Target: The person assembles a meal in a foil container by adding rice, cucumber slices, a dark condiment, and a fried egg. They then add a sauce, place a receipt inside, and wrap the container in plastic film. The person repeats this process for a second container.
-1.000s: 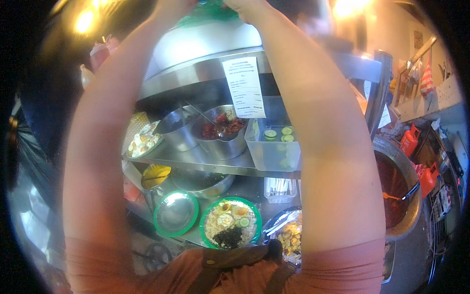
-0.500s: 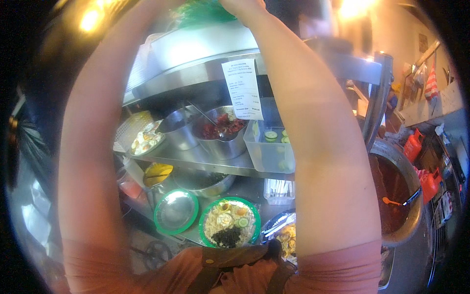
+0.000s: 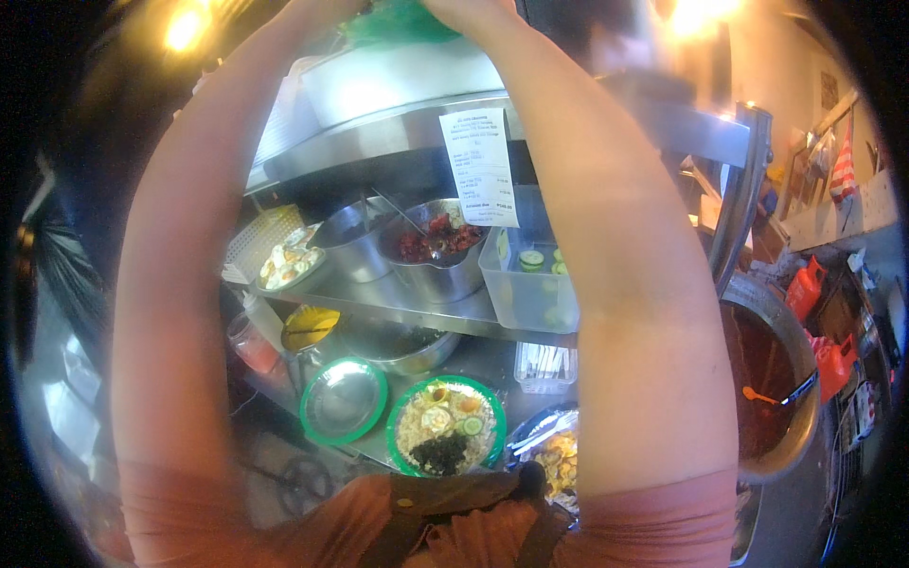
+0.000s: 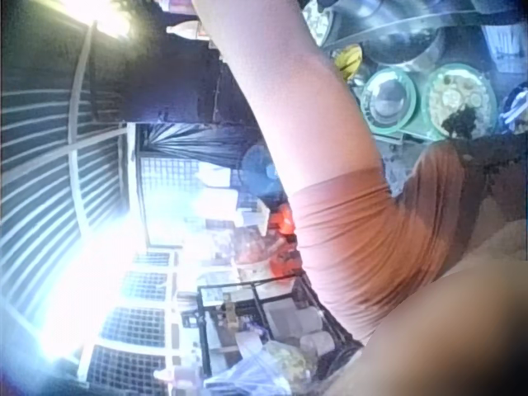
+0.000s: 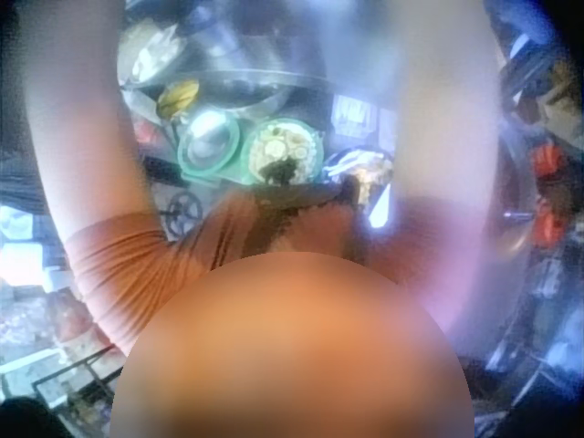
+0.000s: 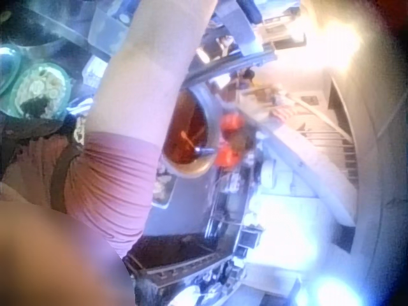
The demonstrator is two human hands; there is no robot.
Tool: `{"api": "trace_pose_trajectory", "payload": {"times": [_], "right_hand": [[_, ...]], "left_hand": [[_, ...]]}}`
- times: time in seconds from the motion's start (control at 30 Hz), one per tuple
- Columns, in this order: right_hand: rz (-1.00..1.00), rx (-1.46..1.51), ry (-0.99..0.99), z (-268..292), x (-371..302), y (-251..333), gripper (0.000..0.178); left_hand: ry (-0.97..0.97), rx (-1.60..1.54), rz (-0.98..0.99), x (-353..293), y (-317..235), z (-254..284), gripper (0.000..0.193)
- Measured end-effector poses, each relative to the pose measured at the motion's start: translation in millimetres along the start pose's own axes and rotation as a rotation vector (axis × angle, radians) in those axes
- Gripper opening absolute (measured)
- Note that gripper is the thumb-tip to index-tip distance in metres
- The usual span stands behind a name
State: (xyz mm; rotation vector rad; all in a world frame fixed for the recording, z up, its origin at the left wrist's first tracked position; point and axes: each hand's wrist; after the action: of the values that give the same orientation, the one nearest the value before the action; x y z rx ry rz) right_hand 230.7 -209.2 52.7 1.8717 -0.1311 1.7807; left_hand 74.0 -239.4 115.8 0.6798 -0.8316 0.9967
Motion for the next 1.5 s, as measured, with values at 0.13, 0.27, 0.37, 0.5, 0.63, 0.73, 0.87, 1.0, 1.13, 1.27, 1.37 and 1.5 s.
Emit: {"api": "trace_pose_trajectory", "payload": {"times": [0.13, 0.27, 0.37, 0.5, 0.63, 0.73, 0.87, 1.0, 1.13, 1.27, 1.37, 1.5], "right_hand": [[0.016, -0.487, 0.099, 13, -12, 12, 0.044], [-0.028, -0.245, 0.085, 16, -1, -1, 0.053], [0.228, -0.373, -0.070, 3, -4, -5, 0.052], [0.375, -0.495, -0.059, -5, -6, -12, 0.049], [0.153, -0.357, 0.300, 10, -7, -2, 0.046], [0.222, -0.464, 0.197, 4, -7, -6, 0.042], [0.276, -0.468, 0.062, -5, -14, 9, 0.041], [0.563, -0.393, -0.300, -7, -7, 18, 0.043], [0.493, 0.000, -0.221, 0, 9, 35, 0.046], [0.061, 0.452, -0.103, 10, 13, 36, 0.021], [-0.121, 0.807, -0.076, 1, 6, 46, 0.011], [-0.057, 0.741, -0.129, 17, 5, 33, 0.010]], "left_hand": [[-0.192, -0.139, -0.059, 14, 16, -9, 0.019], [-0.185, -0.285, -0.074, 4, 6, -1, 0.018], [-0.074, -0.255, -0.103, -13, -8, 1, 0.017], [0.018, -0.217, -0.084, -4, -5, 1, 0.016], [-0.013, -0.353, 0.026, -2, 5, 15, 0.016], [-0.047, -0.523, 0.082, -5, 10, 25, 0.017], [-0.107, -0.700, 0.122, -7, 22, 43, 0.017], [-0.150, -0.918, 0.118, -9, 24, 41, 0.018], [-0.153, -0.741, 0.018, -23, 7, 51, 0.018], [-0.326, -0.764, 0.094, -8, 33, 44, 0.016], [-0.334, -1.429, 0.079, 21, 72, 35, 0.019], [-0.361, -0.657, 0.104, -12, 14, 52, 0.014]]}}
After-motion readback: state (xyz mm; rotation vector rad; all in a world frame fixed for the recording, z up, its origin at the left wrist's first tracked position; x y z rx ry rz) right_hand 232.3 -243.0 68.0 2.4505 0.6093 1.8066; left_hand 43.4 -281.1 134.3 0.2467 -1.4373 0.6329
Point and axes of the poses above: each hand's wrist, its own x-axis towards the middle knuckle, its own z-axis out of the back of the hand, y = z × x, and after that the axes turned 6 degrees about x, right-handed
